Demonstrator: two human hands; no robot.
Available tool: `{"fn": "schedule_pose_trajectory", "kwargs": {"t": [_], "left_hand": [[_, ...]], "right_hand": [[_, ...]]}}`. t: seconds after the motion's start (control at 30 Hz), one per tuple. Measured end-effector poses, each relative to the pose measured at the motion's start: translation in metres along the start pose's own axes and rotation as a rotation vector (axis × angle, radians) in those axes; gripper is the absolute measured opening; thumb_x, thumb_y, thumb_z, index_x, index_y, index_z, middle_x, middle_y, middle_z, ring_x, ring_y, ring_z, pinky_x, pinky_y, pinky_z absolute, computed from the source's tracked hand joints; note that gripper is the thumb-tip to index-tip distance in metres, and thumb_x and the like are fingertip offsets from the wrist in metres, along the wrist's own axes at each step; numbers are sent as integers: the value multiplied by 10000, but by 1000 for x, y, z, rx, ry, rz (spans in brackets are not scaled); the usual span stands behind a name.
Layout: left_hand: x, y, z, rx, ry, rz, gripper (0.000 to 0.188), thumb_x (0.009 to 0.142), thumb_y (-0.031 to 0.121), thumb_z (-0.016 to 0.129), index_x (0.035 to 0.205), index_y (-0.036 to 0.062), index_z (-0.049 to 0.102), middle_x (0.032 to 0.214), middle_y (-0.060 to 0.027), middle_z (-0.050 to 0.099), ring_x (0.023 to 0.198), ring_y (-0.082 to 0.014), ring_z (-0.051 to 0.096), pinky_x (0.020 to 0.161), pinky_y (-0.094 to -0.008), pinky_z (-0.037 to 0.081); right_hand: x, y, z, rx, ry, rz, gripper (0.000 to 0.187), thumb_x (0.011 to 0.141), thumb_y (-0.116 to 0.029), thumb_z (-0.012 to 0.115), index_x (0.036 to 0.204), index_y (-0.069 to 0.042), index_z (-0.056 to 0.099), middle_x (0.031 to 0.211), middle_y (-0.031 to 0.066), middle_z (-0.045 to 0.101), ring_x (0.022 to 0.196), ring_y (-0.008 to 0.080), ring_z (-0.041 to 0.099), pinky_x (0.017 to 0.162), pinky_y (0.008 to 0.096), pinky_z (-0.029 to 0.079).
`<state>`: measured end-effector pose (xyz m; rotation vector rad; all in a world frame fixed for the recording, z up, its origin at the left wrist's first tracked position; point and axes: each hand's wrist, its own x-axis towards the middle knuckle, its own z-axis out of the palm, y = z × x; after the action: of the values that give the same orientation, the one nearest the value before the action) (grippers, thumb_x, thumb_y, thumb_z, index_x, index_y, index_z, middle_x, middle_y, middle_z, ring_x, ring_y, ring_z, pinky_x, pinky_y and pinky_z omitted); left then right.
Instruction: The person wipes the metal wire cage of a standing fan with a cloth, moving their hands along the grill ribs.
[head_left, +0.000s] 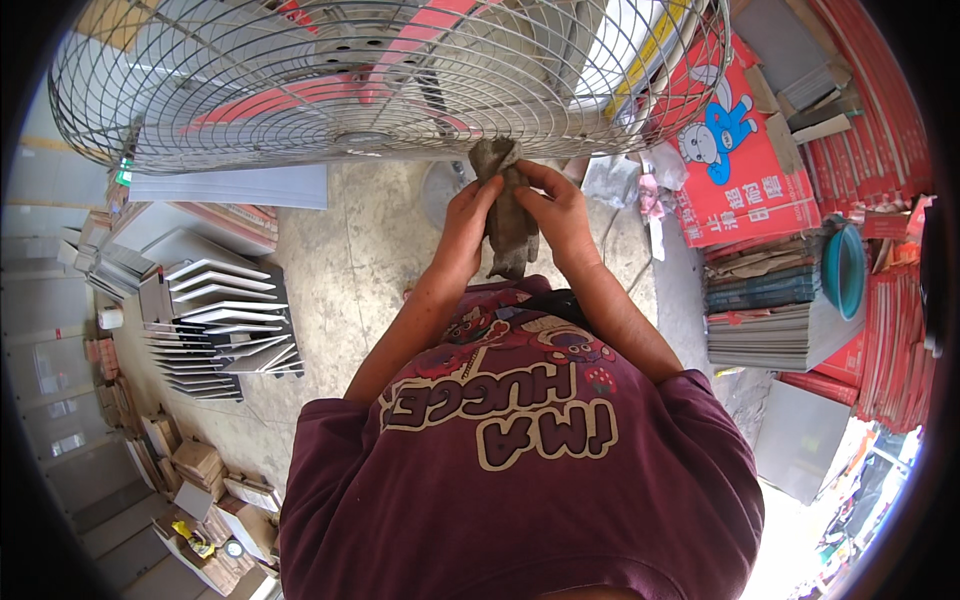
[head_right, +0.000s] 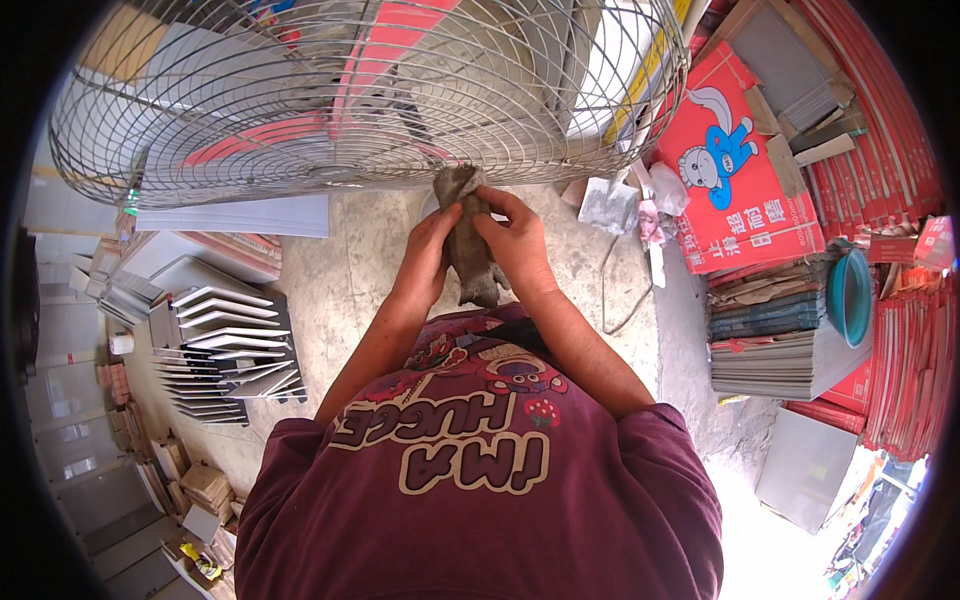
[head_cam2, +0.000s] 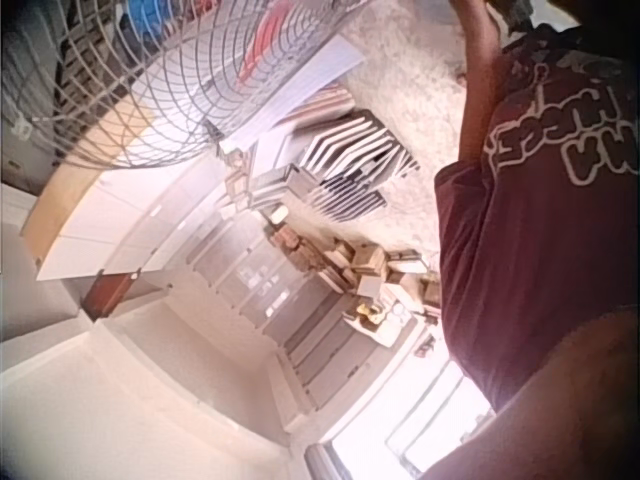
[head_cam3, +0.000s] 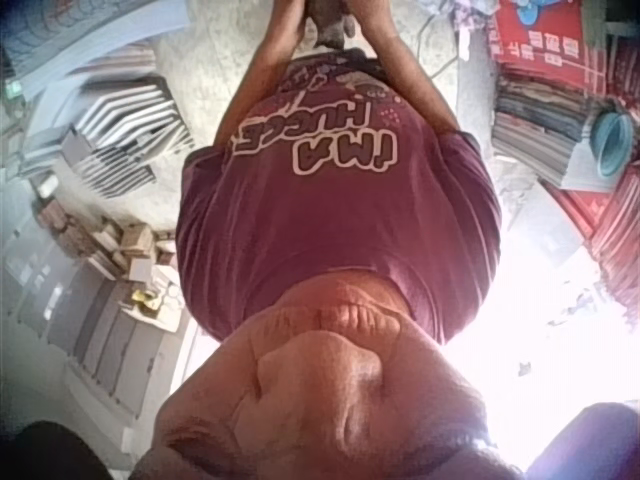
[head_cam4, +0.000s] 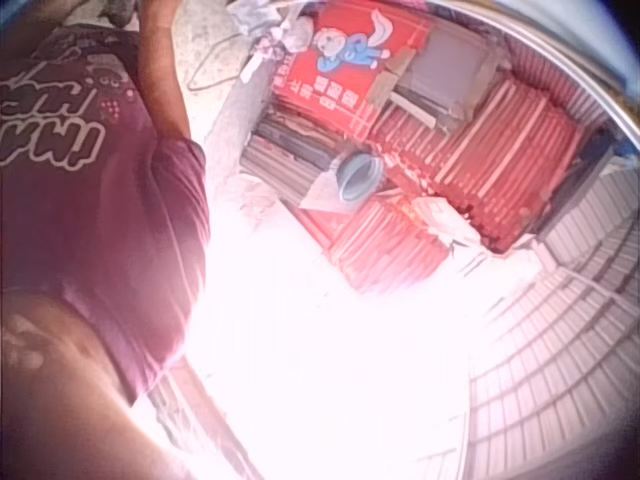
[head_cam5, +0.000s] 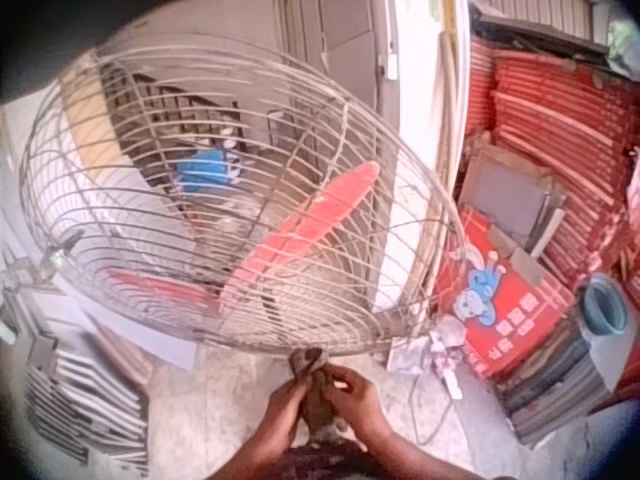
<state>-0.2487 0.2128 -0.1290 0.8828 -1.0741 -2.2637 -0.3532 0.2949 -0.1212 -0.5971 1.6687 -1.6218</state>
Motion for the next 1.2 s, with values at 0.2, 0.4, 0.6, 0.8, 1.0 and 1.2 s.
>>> {"fn": "schedule_pose_trajectory", "kwargs": {"t": [0.2, 0.4, 0.6, 0.8, 1.0, 1.2], "left_hand": [[-9, 9, 5, 88, -28, 161, 307, 912, 229, 561, 1103, -11, 562, 960, -25, 607, 854, -57, 536, 738, -212, 419], [-26, 36, 28, 104, -63, 497, 213, 915, 141, 561, 1085, 13, 549, 954, 11, 571, 867, -33, 491, 751, -181, 389], [-30, 47, 36, 101, -66, 579, 195, 910, 132, 568, 1072, 25, 559, 970, 19, 576, 867, -35, 491, 752, -185, 392], [-15, 31, 30, -94, -46, 302, 179, 893, 143, 587, 1043, 45, 592, 953, 11, 603, 842, -49, 532, 726, -198, 411], [-11, 26, 31, -70, -6, 243, 193, 886, 163, 595, 1039, 45, 598, 940, 7, 605, 822, -46, 535, 695, -200, 412], [-1, 10, 20, -72, 6, 157, 211, 881, 164, 594, 1048, 35, 597, 937, -17, 616, 833, -68, 556, 702, -217, 429]], "right_hand": [[-10, -20, 3, 127, -22, -22, 396, 835, -19, 574, 1228, -12, 526, 999, 51, 628, 869, 86, 578, 763, 209, 460], [-22, -49, 9, 76, -26, -432, 378, 800, 22, 581, 1170, -47, 558, 1041, 60, 591, 826, 98, 577, 690, 213, 463], [-20, -66, 10, -138, 36, -759, 374, 769, 32, 620, 1128, -62, 573, 1044, 70, 565, 839, 122, 566, 686, 227, 464], [-16, -42, 8, 97, 17, -349, 355, 811, 6, 617, 1156, -42, 548, 1003, 48, 586, 839, 100, 579, 730, 234, 492], [-7, -26, 5, 165, 34, -343, 361, 821, -4, 621, 1168, -33, 527, 1000, 41, 605, 839, 87, 585, 731, 232, 492], [-3, -15, 2, 101, 43, -311, 367, 812, -19, 629, 1164, -29, 526, 988, 50, 619, 864, 95, 588, 733, 234, 492]]}}
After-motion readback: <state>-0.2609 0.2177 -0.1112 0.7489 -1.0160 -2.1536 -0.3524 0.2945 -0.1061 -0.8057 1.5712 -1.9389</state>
